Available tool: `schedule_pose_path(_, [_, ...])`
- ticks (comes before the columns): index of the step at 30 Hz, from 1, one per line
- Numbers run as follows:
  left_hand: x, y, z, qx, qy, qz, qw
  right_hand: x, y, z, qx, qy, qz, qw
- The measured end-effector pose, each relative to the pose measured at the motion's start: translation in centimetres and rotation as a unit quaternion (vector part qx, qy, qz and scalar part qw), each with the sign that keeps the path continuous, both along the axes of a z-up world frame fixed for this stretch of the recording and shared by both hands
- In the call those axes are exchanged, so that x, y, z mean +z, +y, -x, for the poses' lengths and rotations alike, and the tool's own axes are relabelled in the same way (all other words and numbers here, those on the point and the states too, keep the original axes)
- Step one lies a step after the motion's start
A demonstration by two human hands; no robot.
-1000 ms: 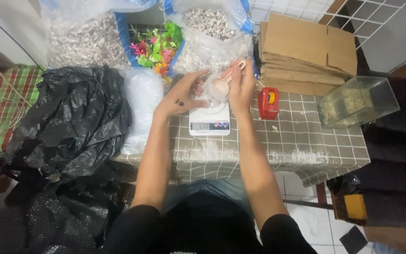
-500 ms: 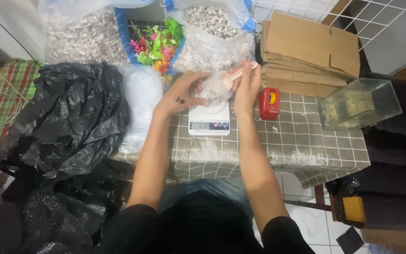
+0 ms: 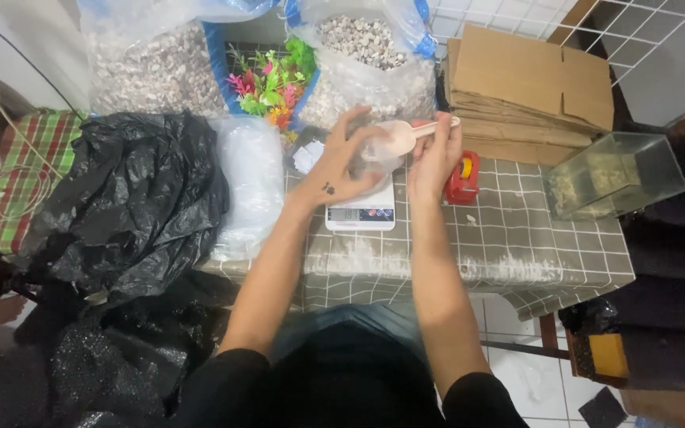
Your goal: Scooping aquarium gravel into a small plastic bag, weighing it on a digital scale, and placing it into a larger black bag for packaging.
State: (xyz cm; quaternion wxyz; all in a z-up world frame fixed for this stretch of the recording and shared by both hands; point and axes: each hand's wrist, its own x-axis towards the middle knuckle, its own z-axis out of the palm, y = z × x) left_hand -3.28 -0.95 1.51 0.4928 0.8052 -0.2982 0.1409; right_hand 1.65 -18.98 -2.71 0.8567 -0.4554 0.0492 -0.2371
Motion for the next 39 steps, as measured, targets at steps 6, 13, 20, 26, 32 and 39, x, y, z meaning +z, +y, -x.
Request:
schedule_pose_path(6, [-0.6, -0.3, -0.8, 0.094, -0.080, -0.004, 0.992, -1.7, -1.8, -1.4, -0.043, -0.020, -0.026, 0.999])
schedule_pose_path(13, [-0.8, 0.3, -1.5, 0.188, -0.101, -0.002, 0.977, 2.5, -1.6, -2.3, -0.095, -0.015, -0.065, 0.993])
schedule_pose_path(20, [-0.1, 0.8, -0.6, 0.239, -0.124, 0.097, 0.958, 8.0, 2.3, -4.9, -0.098, -0.110, 0.315, 0.937])
schedule_pose_path(26, [-0.8, 0.4, -1.2, 0.283, -0.122, 0.096, 0.947, 7.7, 0.8, -2.0, -0.078, -0.219, 0.500, 0.834])
schedule_pose_path(32, [0.2, 0.6, -0.8, 0.219, -0.074, 0.163, 0.959, 5.2, 0.3, -0.5, -0.140, -0.186, 0.294, 0.927])
schedule_pose_path(39, [-1.1, 0.2, -1.3, 0.177, -0.038, 0.197, 0.964, 1.5, -2.0, -1.8, -0.199, -0.188, 0.203, 0.940])
